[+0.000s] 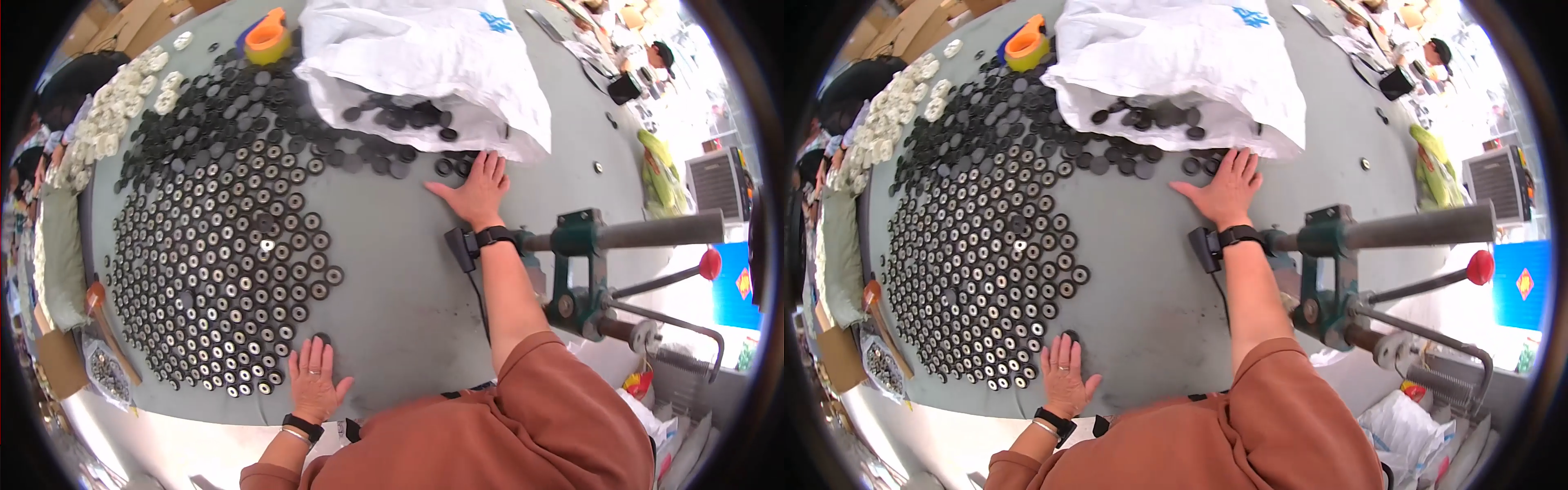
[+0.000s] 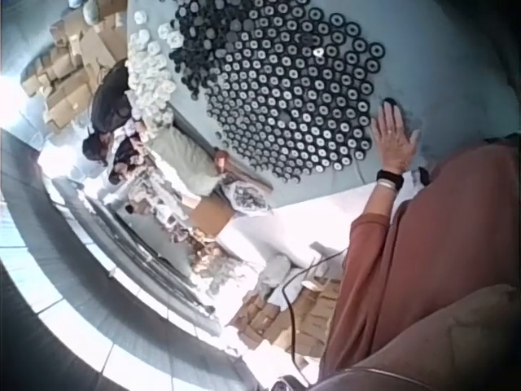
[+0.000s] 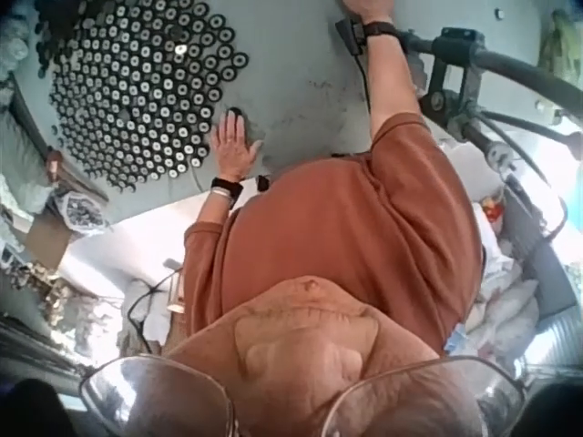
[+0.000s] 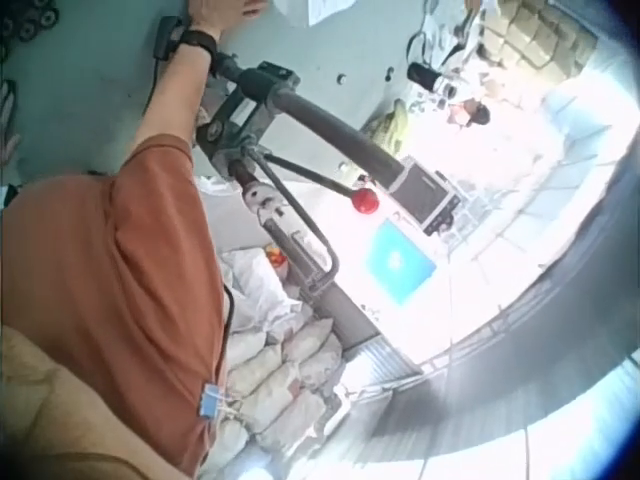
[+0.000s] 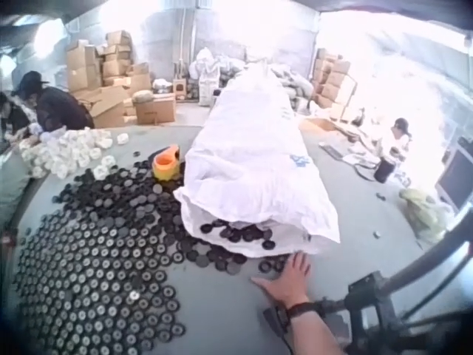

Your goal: The person places a black cap and a metal bearing into a press, pulls the lever, and removes the assembled part. After repeating this, the person pours more caps from a bag and sorts through the finished units on the table.

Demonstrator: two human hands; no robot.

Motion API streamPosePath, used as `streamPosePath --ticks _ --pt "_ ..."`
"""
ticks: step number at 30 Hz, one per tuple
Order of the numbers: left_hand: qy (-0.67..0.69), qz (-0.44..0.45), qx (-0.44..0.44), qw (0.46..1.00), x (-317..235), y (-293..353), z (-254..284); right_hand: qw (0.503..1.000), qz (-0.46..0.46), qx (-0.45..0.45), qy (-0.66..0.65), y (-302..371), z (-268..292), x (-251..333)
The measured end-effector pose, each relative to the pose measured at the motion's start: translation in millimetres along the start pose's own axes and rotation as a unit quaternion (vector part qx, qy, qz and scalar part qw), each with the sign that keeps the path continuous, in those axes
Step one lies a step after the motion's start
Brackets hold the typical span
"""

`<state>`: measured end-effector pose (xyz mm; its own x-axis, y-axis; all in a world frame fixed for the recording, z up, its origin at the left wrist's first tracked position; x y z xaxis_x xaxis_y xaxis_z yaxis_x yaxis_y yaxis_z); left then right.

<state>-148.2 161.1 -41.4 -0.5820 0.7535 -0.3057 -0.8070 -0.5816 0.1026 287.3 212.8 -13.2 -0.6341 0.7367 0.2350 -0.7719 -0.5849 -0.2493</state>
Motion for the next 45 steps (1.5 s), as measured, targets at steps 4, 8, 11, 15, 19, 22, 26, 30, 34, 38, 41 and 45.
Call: streamPosePath --ticks 4,8,11,15,19,22,26,30,34,38,41,45 --pt "0.009 0.002 0.014 1.0 1 0 -4 0.993 0.114 0.04 -0.016 8 -23 46" --pt "0.019 0.005 -0.011 1.0 2 4 5 0.98 0.191 0.013 -0.051 27 -1 124" --pt "0.023 0.009 -0.009 1.0 3 2 4 0.988 0.151 0.002 -0.028 27 -11 160" --pt "0.036 0.013 -0.005 0.999 3 -1 2 0.993 0.1 0.045 -0.032 7 -36 193" --pt "0.03 0.02 0.006 0.999 4 1 6 0.991 0.061 0.105 -0.059 -14 -66 230" --pt "0.03 0.014 -0.004 0.999 3 1 8 0.995 0.037 0.056 -0.074 -28 -74 257" --pt "0.032 0.031 -0.01 0.999 4 2 12 0.982 0.021 0.092 -0.165 -44 -98 301" --pt "0.117 0.034 0.03 0.992 -1 -2 6 0.98 0.003 0.154 -0.128 -62 -95 319" --pt "0.028 0.029 0.012 0.999 2 5 8 0.975 0.151 0.093 -0.134 -31 -56 344" --pt "0.028 0.009 0.002 1.0 1 -1 7 0.903 0.138 0.14 -0.382 15 -1 285" --pt "0.015 0.006 -0.044 0.999 -6 -13 33 0.832 -0.046 0.086 -0.547 4 3 186" --pt "0.082 -0.082 -0.14 0.983 -23 -33 91 0.775 -0.209 0.055 -0.594 -61 15 95"
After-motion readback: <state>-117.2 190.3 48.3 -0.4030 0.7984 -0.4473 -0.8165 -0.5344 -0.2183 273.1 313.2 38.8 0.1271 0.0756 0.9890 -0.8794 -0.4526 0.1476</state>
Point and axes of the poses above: each hand's wrist, its own y-axis away from the middle knuckle, its own z-axis out of the back of the hand, x = y × z, the point moved 10 cm from there along -y, towards the middle knuckle, and after that the axes turned 2 degrees about -x, right-handed, at the moved point
